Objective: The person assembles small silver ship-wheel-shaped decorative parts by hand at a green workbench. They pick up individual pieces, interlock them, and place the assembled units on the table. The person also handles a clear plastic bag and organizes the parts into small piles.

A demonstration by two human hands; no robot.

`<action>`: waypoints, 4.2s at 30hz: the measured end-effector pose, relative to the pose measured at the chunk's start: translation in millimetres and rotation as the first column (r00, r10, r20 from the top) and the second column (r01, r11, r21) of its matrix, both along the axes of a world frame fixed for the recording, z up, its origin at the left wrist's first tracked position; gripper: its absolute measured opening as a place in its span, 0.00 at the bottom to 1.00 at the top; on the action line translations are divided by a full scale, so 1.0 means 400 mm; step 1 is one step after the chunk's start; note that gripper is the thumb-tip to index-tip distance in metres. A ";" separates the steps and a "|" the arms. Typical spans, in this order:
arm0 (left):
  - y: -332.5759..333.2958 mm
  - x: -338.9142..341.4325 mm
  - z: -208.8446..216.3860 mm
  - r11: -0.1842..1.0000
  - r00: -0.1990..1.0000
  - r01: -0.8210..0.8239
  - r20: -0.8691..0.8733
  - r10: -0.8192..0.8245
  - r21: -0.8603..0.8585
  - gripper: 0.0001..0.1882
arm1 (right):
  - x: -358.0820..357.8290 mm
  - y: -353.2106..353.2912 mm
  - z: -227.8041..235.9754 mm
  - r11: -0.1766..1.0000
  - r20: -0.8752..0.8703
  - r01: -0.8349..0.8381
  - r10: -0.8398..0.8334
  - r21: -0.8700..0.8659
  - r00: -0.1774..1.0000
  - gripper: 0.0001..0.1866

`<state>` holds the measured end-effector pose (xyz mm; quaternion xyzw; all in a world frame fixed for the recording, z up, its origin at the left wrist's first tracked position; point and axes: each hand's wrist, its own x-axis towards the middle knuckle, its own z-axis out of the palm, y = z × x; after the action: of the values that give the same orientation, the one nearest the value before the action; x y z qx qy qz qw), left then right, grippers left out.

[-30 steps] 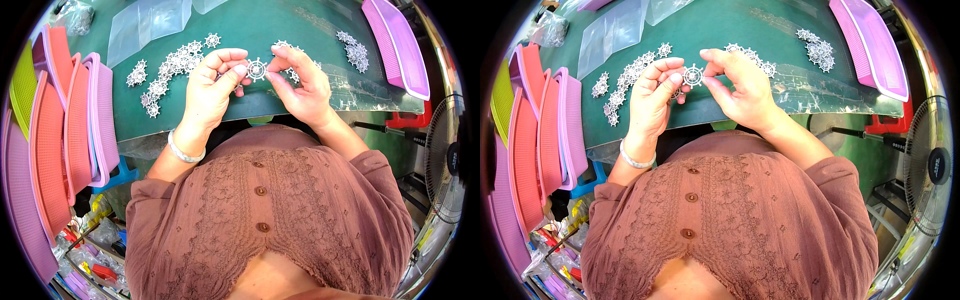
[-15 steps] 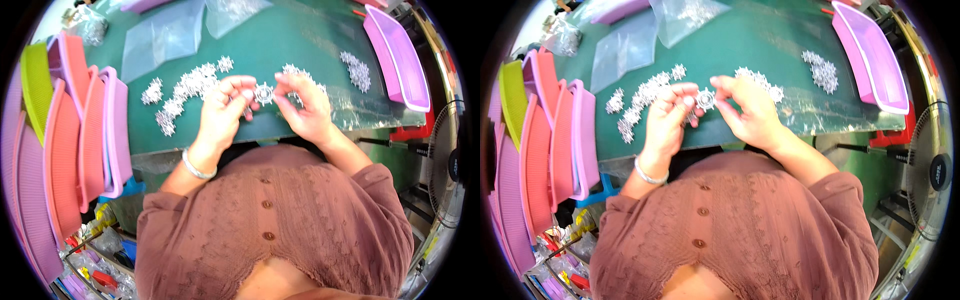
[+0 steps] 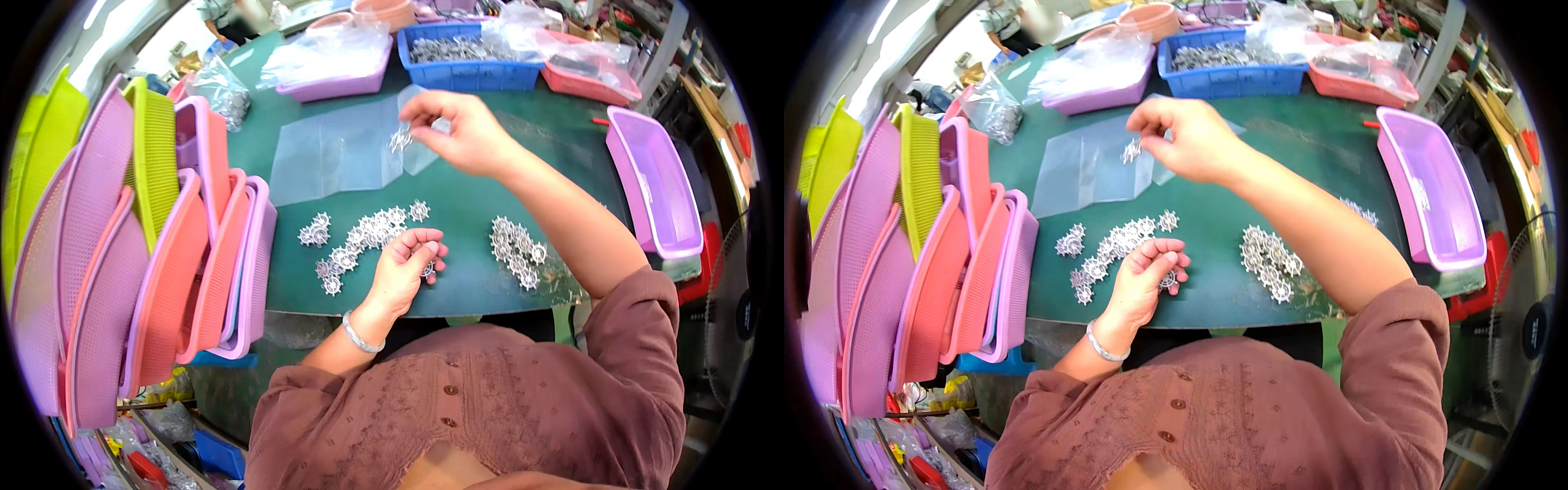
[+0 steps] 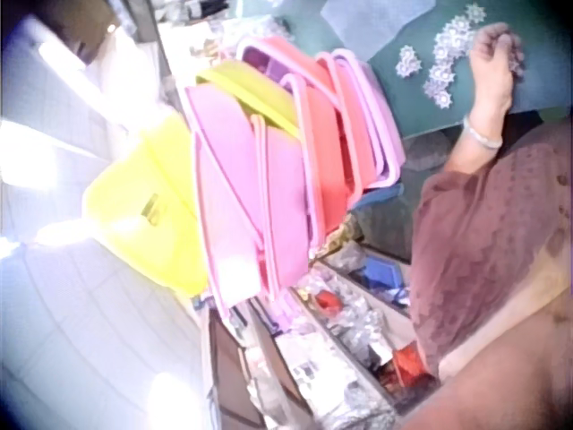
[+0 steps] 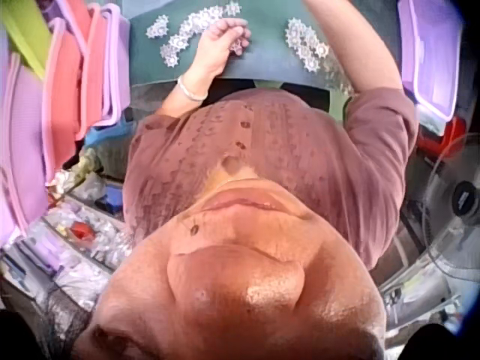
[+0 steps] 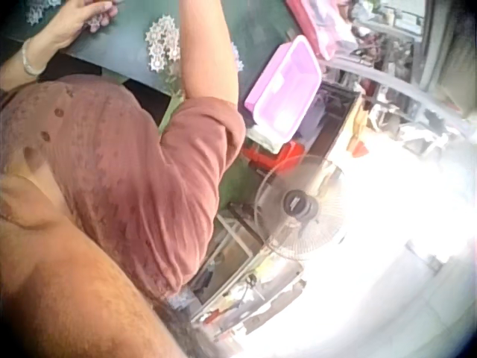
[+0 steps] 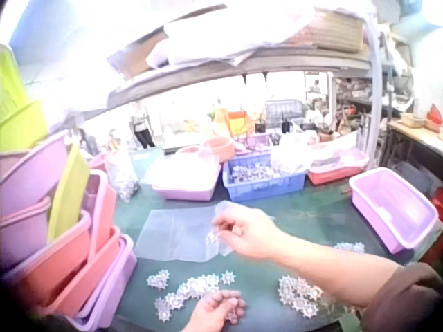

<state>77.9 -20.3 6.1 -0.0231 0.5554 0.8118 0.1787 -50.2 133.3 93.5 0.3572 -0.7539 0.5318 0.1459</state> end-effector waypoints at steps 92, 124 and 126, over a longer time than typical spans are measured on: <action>0.068 -0.254 0.146 0.961 0.991 0.099 -0.064 -0.119 -0.259 0.14 | 0.225 0.259 -0.001 0.717 -0.309 0.190 0.037 0.670 0.950 0.24; 0.128 -0.095 0.008 0.919 0.965 0.262 0.099 -0.243 -0.294 0.09 | 0.175 0.285 -0.212 0.861 0.083 -0.052 0.012 0.507 0.996 0.23; 0.133 -0.099 0.009 0.912 0.963 0.271 0.090 -0.256 -0.306 0.10 | 0.179 0.289 -0.207 0.931 0.375 -0.130 -0.008 0.342 0.927 0.22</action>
<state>38.3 32.7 9.7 0.0044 0.6717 0.6802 0.2936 21.5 249.0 10.6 0.2949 -0.8406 0.4465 -0.0838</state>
